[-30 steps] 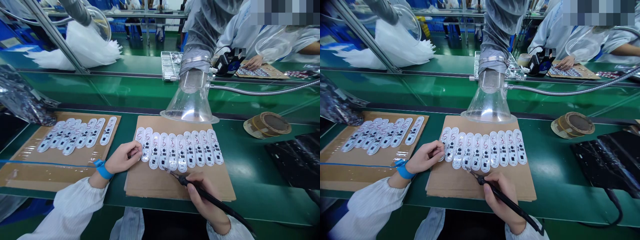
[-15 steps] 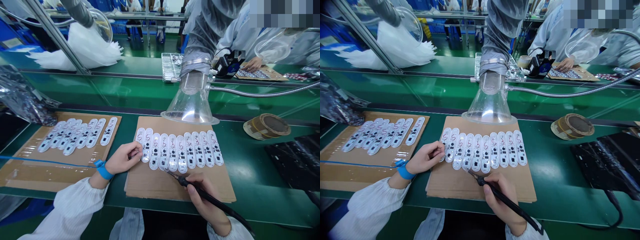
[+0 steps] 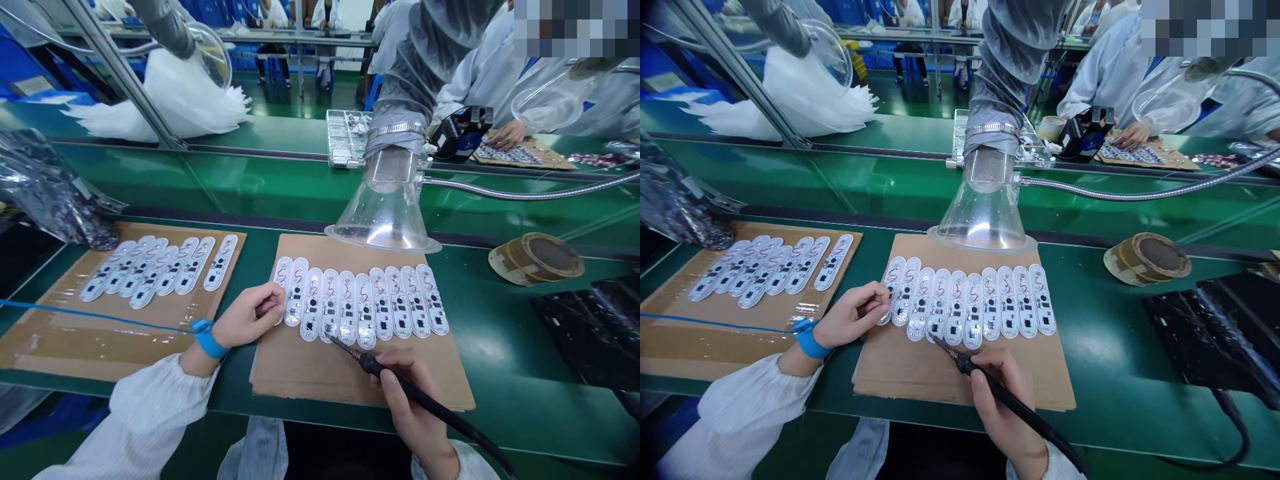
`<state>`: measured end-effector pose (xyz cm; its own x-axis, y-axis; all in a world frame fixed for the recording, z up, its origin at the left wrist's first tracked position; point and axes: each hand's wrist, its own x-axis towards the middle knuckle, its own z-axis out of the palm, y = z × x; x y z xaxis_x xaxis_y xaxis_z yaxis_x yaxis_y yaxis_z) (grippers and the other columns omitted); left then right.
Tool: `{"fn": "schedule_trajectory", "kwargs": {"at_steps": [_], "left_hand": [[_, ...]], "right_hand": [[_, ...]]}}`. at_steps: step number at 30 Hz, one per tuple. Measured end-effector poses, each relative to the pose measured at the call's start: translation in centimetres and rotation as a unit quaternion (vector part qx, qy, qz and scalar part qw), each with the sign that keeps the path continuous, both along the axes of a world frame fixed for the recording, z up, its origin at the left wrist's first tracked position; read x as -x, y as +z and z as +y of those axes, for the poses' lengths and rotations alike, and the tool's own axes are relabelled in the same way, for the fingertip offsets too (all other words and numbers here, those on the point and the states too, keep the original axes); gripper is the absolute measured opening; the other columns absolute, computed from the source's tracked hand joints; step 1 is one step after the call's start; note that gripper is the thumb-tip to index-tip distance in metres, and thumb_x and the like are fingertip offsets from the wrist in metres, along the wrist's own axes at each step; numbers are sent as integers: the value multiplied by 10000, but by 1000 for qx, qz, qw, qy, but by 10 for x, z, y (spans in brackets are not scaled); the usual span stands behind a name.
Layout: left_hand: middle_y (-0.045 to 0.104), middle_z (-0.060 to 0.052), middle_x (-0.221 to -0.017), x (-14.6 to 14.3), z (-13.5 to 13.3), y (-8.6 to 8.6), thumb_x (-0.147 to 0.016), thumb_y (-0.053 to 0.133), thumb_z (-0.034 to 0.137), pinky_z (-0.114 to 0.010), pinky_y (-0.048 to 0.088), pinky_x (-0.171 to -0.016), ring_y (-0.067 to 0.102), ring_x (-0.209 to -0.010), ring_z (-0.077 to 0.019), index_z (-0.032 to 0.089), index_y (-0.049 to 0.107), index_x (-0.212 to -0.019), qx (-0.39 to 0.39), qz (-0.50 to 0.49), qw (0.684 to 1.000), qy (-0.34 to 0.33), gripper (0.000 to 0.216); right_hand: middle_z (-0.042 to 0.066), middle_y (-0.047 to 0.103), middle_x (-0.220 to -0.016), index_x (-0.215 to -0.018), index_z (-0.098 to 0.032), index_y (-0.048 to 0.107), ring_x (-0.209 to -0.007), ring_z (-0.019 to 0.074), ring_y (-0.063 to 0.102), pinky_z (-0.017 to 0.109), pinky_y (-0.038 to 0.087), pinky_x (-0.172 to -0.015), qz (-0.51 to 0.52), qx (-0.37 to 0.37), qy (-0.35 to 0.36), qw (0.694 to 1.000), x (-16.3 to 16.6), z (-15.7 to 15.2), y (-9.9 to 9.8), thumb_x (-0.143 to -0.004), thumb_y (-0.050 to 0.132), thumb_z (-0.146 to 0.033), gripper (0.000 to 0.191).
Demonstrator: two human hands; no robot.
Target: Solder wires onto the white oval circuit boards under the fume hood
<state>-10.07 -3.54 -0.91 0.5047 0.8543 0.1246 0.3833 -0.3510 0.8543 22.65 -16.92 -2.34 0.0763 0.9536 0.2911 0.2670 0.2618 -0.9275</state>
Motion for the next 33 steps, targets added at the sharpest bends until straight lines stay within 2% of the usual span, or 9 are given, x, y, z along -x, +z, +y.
{"fn": "schedule_trajectory", "kwargs": {"at_steps": [6,15,33], "left_hand": [[406,71,-734,10,1,7,-1064,604,265,-248,319,-586,350,-608,-116,212,597,-916,-27,-14,999,30,157],[423,66,-719,10,2,5,-1060,602,262,-258,361,-614,388,-626,-131,216,611,-929,-29,18,999,20,139],[431,66,-718,6,3,4,-1059,577,253,-259,345,-606,386,-627,-131,217,610,-931,-50,29,998,1,137]], "right_hand": [[32,781,-864,-1143,-269,731,-676,196,784,254,675,-613,13,-6,-3,1000,21,2,0,-1176,690,-440,179],[22,746,-845,-1078,-265,715,-666,186,762,250,670,-621,-22,-21,-16,999,17,2,-5,-1176,676,-428,194],[14,736,-879,-1116,-283,697,-697,187,753,252,641,-639,-37,-22,9,999,18,4,-8,-1168,666,-373,109]]}}
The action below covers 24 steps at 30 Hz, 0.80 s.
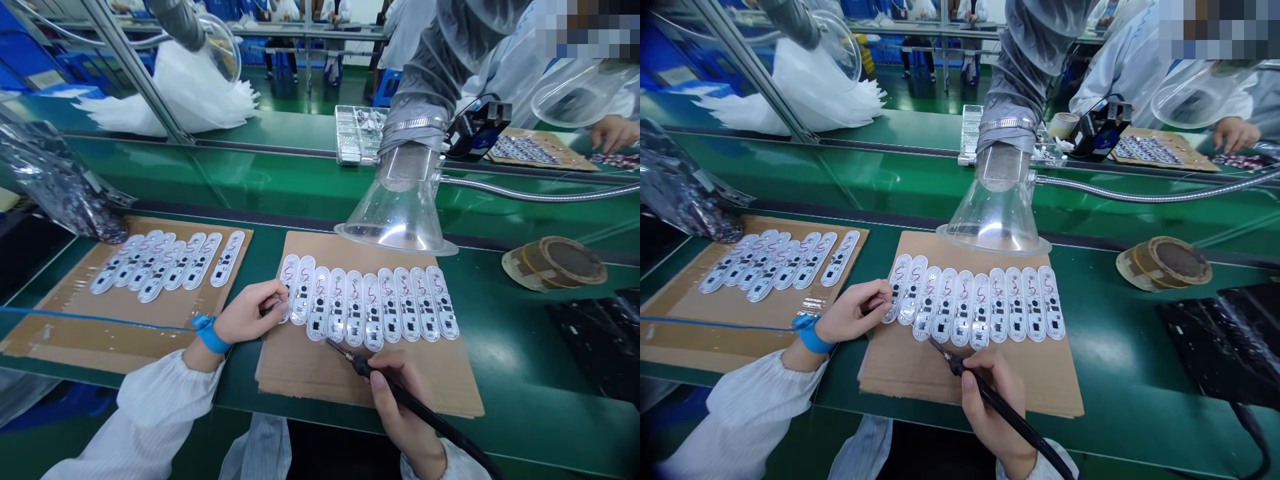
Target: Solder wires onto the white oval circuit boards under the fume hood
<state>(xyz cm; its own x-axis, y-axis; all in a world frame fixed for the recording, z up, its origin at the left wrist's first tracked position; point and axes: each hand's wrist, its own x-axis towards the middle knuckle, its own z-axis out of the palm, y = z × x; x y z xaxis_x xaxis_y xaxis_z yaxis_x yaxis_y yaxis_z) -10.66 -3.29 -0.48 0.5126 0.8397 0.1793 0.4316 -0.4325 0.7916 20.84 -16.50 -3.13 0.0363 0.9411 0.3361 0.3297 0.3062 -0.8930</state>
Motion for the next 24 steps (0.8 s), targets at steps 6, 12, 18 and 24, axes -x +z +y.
{"fn": "schedule_trajectory", "kwargs": {"at_steps": [6,12,18,24], "left_hand": [[427,72,-722,1,1,-2,-1057,582,222,-251,343,-603,377,-625,-126,212,608,-937,-13,4,1000,-9,123],[430,71,-725,1,0,-2,-1059,581,214,-250,350,-607,383,-629,-127,209,612,-939,-17,5,1000,-10,125],[440,69,-729,1,0,-2,-1061,574,227,-245,351,-603,385,-628,-125,208,609,-937,-16,7,1000,-9,130],[427,74,-724,1,0,-2,-1059,567,224,-246,354,-603,387,-626,-126,208,604,-942,-17,9,1000,-11,124]], "right_hand": [[19,756,-871,-1103,-283,692,-703,204,773,255,627,-606,-25,-7,7,1000,1,3,4,-1163,666,-382,120],[3,745,-881,-1121,-293,676,-712,184,768,241,624,-628,-33,-2,11,999,0,1,4,-1174,646,-388,113],[10,731,-897,-1137,-286,672,-714,181,749,245,615,-636,-27,3,13,1000,-1,-1,0,-1178,638,-387,115],[8,733,-858,-1111,-281,677,-675,180,735,234,577,-582,-40,-5,15,999,1,1,1,-1167,650,-371,109]]}}
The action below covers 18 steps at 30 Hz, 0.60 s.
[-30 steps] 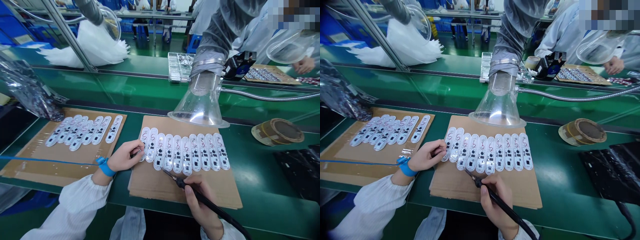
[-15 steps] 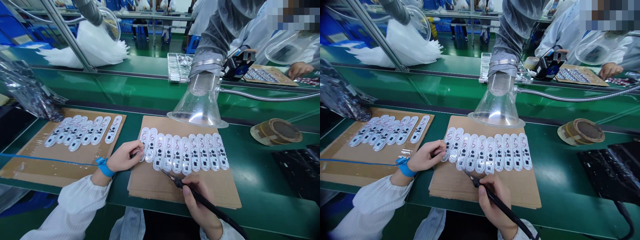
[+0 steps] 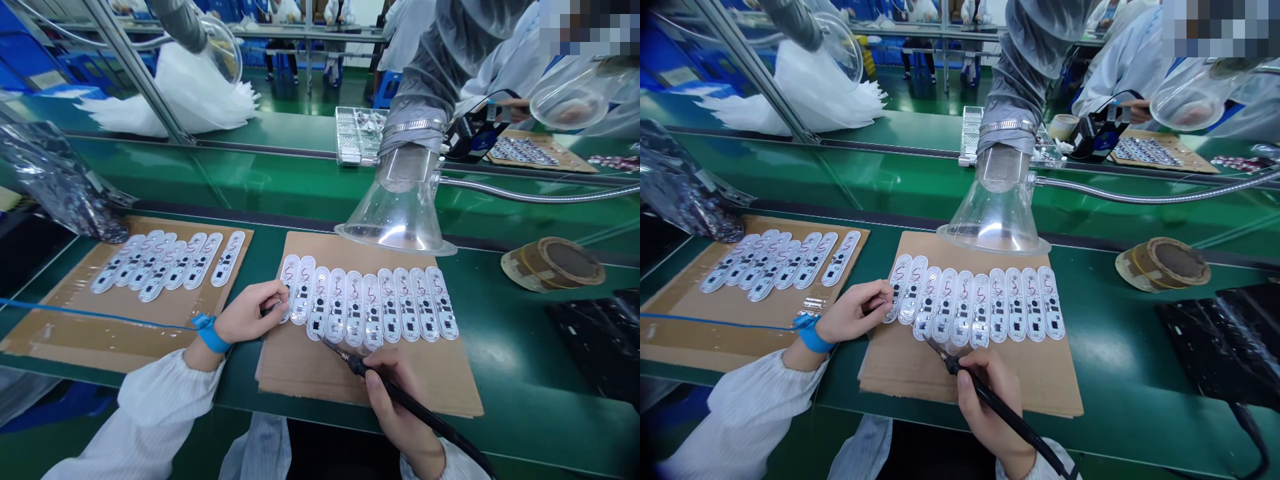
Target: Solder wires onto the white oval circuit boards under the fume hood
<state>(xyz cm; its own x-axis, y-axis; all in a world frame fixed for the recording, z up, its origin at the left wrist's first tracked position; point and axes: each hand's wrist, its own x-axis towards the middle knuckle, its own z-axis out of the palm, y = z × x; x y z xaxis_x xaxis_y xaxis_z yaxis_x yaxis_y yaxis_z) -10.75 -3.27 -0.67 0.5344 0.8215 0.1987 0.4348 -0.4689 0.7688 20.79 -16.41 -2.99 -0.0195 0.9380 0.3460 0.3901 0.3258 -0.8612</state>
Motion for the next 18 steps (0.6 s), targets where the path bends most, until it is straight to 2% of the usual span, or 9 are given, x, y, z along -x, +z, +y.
{"fn": "schedule_trajectory", "kwargs": {"at_steps": [6,12,18], "left_hand": [[420,77,-725,0,0,-1,-1059,567,225,-241,347,-599,379,-626,-121,207,603,-943,-5,2,1000,-1,123],[423,76,-721,0,1,0,-1050,564,222,-238,349,-594,376,-618,-116,204,606,-930,0,8,1000,1,128],[417,77,-713,0,0,-1,-1049,571,225,-238,343,-594,372,-619,-117,206,606,-933,-2,7,1000,2,123]], "right_hand": [[6,746,-905,-1152,-291,673,-706,176,761,242,643,-653,23,11,-4,1000,-1,-2,-3,-1188,632,-391,114],[-1,766,-885,-1128,-299,669,-715,184,780,233,623,-619,-15,6,6,1000,0,1,1,-1184,634,-407,128],[-1,761,-897,-1153,-297,669,-703,181,767,246,633,-637,4,19,8,1000,-1,0,-1,-1186,626,-392,110]]}}
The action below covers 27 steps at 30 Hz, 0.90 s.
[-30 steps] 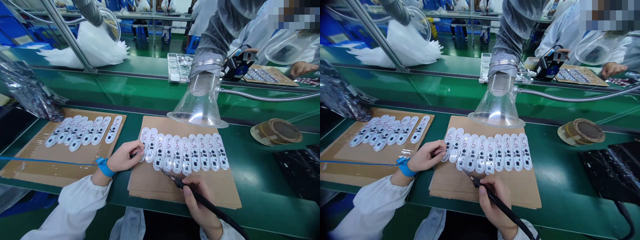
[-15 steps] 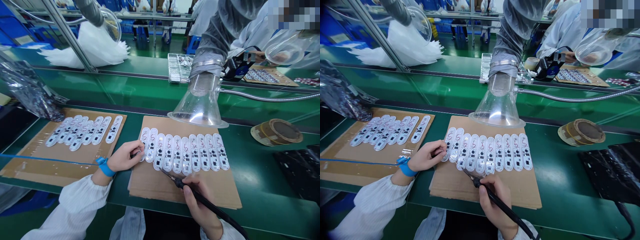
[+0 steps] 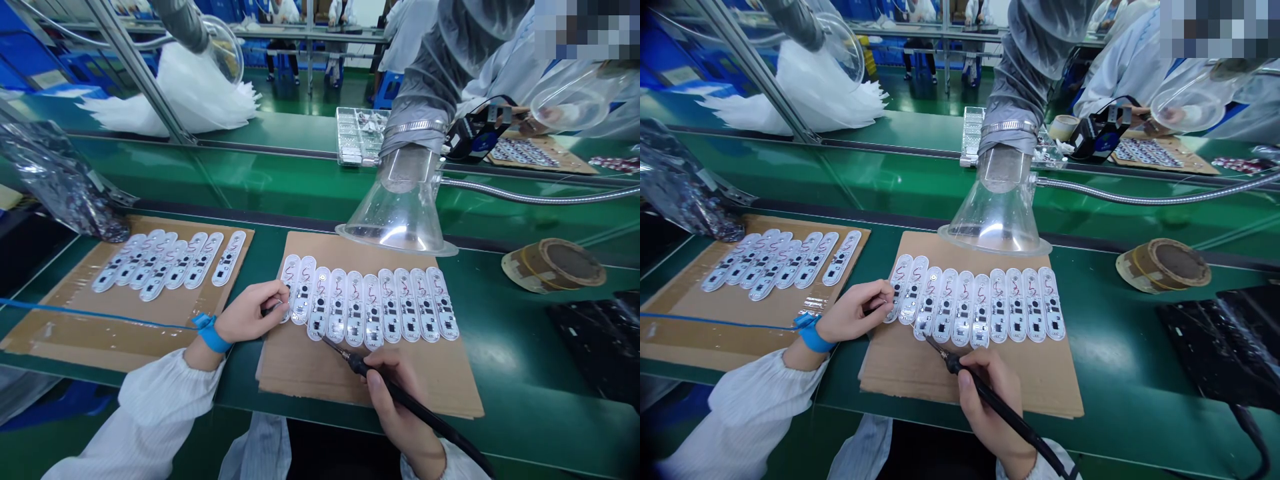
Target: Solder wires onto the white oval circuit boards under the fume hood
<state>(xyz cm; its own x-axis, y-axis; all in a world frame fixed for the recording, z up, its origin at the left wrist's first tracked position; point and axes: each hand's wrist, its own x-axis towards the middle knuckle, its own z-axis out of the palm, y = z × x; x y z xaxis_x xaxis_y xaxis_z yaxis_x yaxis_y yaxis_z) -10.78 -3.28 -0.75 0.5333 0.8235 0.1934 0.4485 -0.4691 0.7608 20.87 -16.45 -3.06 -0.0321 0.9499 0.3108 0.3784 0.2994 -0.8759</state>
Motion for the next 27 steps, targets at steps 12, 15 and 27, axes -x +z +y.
{"fn": "schedule_trajectory", "kwargs": {"at_steps": [12,15,27], "left_hand": [[426,74,-721,-1,0,1,-1047,564,230,-246,347,-598,377,-618,-123,216,597,-919,1,3,1000,-5,133],[413,77,-719,0,0,1,-1049,557,241,-247,345,-599,377,-618,-124,217,596,-918,4,4,1000,-4,139],[440,62,-727,1,0,1,-1054,564,236,-258,343,-605,384,-626,-128,214,599,-924,15,-23,1000,-3,136]], "right_hand": [[8,768,-942,-1181,-297,657,-757,202,784,280,639,-674,-12,32,22,999,-3,-2,-2,-1183,637,-375,81],[3,768,-917,-1168,-296,664,-729,198,774,274,627,-653,-20,17,29,999,-1,1,1,-1180,638,-387,96],[36,767,-938,-1186,-274,703,-742,198,780,272,674,-675,49,29,4,998,-5,-2,-7,-1179,668,-395,126]]}}
